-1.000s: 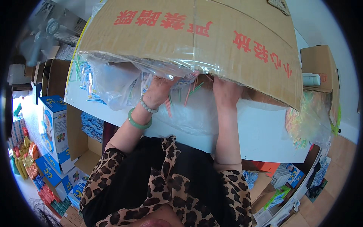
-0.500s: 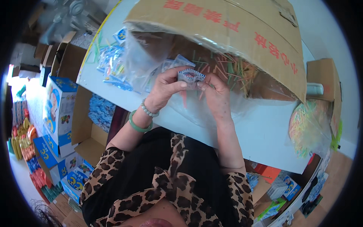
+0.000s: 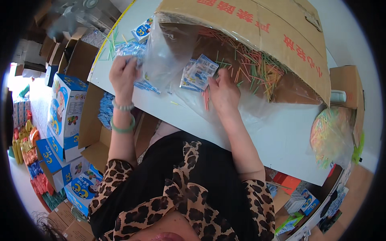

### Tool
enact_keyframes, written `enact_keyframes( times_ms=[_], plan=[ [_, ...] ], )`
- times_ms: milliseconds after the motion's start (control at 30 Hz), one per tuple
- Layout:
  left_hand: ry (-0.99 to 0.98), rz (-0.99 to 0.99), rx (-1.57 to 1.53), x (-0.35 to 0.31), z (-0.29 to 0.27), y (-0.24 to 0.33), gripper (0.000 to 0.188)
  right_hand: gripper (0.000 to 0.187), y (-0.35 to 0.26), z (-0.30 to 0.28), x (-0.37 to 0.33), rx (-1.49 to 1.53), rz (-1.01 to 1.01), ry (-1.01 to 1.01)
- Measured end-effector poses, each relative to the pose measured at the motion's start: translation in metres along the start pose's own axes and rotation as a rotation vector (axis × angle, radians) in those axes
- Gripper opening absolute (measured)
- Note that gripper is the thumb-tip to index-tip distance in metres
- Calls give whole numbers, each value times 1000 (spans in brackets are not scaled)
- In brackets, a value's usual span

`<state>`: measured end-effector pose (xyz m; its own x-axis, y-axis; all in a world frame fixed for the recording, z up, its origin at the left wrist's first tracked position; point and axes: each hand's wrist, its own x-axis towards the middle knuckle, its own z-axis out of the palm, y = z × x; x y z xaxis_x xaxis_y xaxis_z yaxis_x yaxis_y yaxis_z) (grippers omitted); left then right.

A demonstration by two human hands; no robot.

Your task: Packing small packets into a cardboard box.

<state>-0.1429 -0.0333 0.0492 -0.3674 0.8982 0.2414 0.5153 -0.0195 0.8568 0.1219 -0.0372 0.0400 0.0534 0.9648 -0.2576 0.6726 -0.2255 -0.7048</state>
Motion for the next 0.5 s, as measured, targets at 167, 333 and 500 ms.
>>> enact_keyframes(
  times_ms=[167,333,500],
  plan=[
    [206,405,381,35,19,-36,25,59,21,39,38,-351,-147,393],
    [395,683,400,-27,17,1,20,51,35,34,47,-122,42,307],
    [-263,558,90,-86,66,40,24,37,34,10,43,-92,72,180]
  ],
)
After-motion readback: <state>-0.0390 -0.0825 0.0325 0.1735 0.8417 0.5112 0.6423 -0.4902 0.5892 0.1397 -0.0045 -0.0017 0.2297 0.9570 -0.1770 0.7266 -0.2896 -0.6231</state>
